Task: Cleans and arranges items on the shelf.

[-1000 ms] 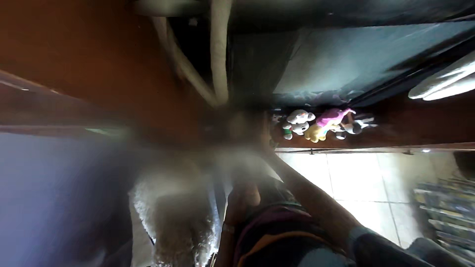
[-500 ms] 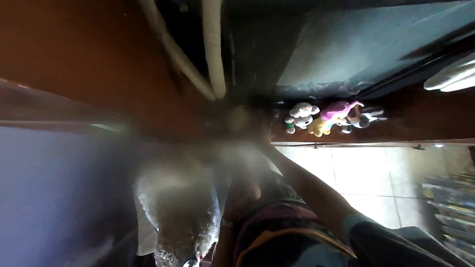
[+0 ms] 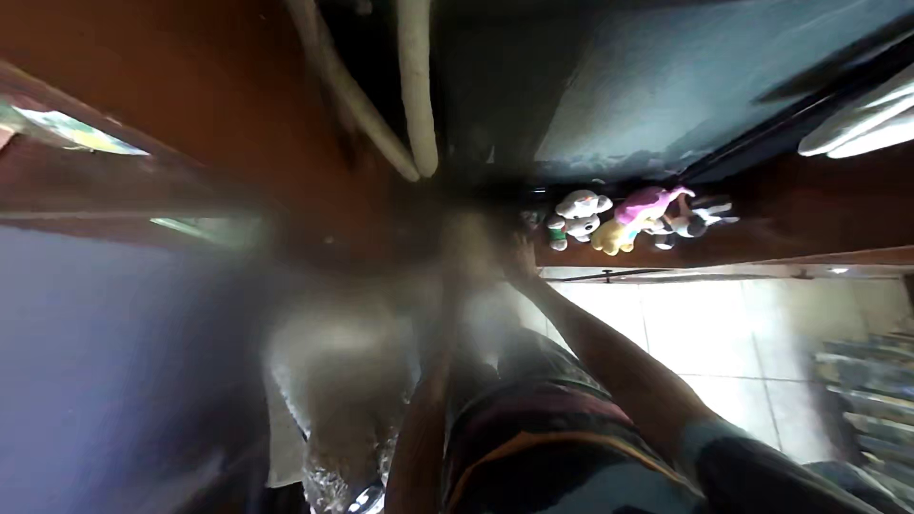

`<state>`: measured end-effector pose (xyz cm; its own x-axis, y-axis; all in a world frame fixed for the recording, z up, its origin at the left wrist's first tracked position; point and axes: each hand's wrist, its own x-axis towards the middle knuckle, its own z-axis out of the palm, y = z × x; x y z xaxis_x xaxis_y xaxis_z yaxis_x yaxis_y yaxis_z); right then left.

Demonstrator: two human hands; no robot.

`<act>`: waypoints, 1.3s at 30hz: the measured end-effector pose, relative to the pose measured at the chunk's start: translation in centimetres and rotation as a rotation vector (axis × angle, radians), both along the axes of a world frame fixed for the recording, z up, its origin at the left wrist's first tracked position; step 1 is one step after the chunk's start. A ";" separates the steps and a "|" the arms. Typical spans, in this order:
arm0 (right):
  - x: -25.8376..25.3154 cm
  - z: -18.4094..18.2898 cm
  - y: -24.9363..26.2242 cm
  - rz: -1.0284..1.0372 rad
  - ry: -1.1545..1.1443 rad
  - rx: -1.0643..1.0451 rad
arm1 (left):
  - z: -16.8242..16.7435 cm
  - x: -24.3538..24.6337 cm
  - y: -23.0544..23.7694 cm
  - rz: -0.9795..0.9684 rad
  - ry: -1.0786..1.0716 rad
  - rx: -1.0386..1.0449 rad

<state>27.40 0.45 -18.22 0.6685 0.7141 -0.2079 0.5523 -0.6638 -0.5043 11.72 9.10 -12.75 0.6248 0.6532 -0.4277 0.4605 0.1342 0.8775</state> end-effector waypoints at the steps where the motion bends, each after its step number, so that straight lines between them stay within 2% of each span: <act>1: -0.5 0.0 -0.4 0.028 -0.001 0.009 | -0.7 1.2 0.7 -0.022 0.029 0.038; 3: -1.4 -0.2 -2.3 0.049 0.010 0.086 | -0.1 2.8 1.7 -0.071 0.100 0.045; 5: -2.2 0.2 -4.6 -0.020 0.116 0.127 | 1.2 3.6 2.4 -0.114 0.166 0.044; 10: -4.2 1.9 -10.7 -0.488 0.733 0.201 | 1.4 3.9 2.7 -0.154 0.208 0.046; 13: -4.3 5.0 -13.5 -0.721 0.912 0.300 | -0.8 3.2 1.7 -0.082 0.058 0.069; 16: -4.6 10.0 -13.6 -0.792 0.886 0.597 | 0.8 2.3 -0.3 -0.048 0.012 -0.020; 18: -5.0 13.1 -12.3 -0.735 0.750 0.770 | 3.5 2.4 -1.8 -0.105 0.021 -0.028; 19: -5.4 14.1 -11.3 -0.658 0.645 0.784 | 5.0 2.6 -2.9 -0.137 0.031 -0.015; 21: -6.1 14.5 -9.1 -0.446 0.469 0.586 | 7.5 2.9 -5.7 -0.142 0.001 -0.043; 22: -6.1 14.0 -7.9 -0.368 0.434 0.442 | 7.5 2.8 -7.0 -0.118 -0.053 -0.065; 24: -5.6 12.7 -6.4 -0.303 0.412 0.230 | 8.3 2.5 -8.0 -0.095 -0.067 -0.039; 26: -5.1 11.7 -6.4 -0.359 0.432 0.270 | 7.9 2.8 -7.8 -0.072 -0.072 0.075; 28: -5.2 11.2 -8.0 -0.402 0.527 0.437 | 7.3 2.7 -8.2 -0.067 -0.118 0.126; 31: -3.9 11.8 -10.8 -0.339 0.867 0.722 | 7.8 3.5 -9.9 -0.006 -0.210 0.083; 33: -2.4 12.2 -12.5 -0.260 0.888 0.688 | 8.0 4.3 -11.7 0.051 -0.248 0.018; 37: -1.6 14.1 -15.6 -0.017 0.251 0.376 | 9.0 6.7 -15.0 0.096 -0.109 0.020; 39: -1.3 14.2 -17.8 0.092 0.082 0.316 | 9.2 7.7 -15.9 0.079 -0.017 0.058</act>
<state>26.12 -17.38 -3.98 0.5885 0.8083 -0.0175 0.5515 -0.4172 -0.7224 19.41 -6.75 -3.56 0.5770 0.7244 -0.3772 0.4350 0.1183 0.8926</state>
